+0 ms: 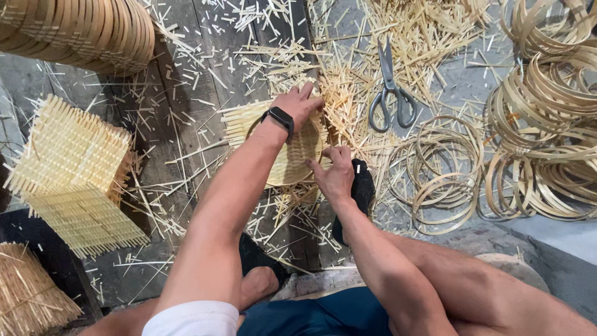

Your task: The person sits on the floor and repeatedly places a circular bamboo tray on a wooden board, then uses shears to trim the excess bamboo strips around the edge. The person stacks the finished trays and repeats the process with new trays.

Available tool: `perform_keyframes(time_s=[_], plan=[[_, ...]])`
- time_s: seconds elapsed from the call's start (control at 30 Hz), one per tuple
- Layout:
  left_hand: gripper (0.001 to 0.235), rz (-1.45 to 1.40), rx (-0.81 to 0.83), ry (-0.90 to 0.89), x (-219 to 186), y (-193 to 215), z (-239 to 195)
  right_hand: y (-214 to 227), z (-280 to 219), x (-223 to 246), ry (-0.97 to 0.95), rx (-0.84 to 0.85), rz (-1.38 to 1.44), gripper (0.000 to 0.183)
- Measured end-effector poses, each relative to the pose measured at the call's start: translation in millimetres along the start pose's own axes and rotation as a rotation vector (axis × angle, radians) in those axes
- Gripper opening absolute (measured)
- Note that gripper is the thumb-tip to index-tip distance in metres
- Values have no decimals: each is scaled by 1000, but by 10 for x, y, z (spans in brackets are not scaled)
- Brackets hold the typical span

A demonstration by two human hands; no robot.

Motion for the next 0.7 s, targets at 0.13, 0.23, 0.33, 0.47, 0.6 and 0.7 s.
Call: perform_keyframes(time_s=[0.13, 0.23, 0.33, 0.47, 0.6, 0.7], plan=[[34, 11, -8, 16, 65, -125, 20, -25, -2, -31, -4, -17, 5, 45], [33, 38, -24, 14, 66, -183, 90, -33, 14, -48, -13, -29, 19, 46], [27, 69, -52, -18, 9, -193, 210, -41, 63, -80, -59, -7, 27, 46], [16, 58, 23, 9, 33, -311, 246, -96, 61, -138, -137, 47, 22, 48], [16, 62, 119, -16, 61, -389, 272, -52, 79, -109, -110, 24, 31, 50], [31, 95, 83, -60, 42, -305, 244, 26, 107, -12, -24, -92, -89, 58]])
Point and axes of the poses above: each hand's wrist, its own z-axis towards the middle knuckle, its own y-axis out of the back of the hand, x = y × z, the point moved 9 cm from there along z, towards the middle knuckle, and after that the axes turned 13 degrees about -y, right-handed, at the moved point
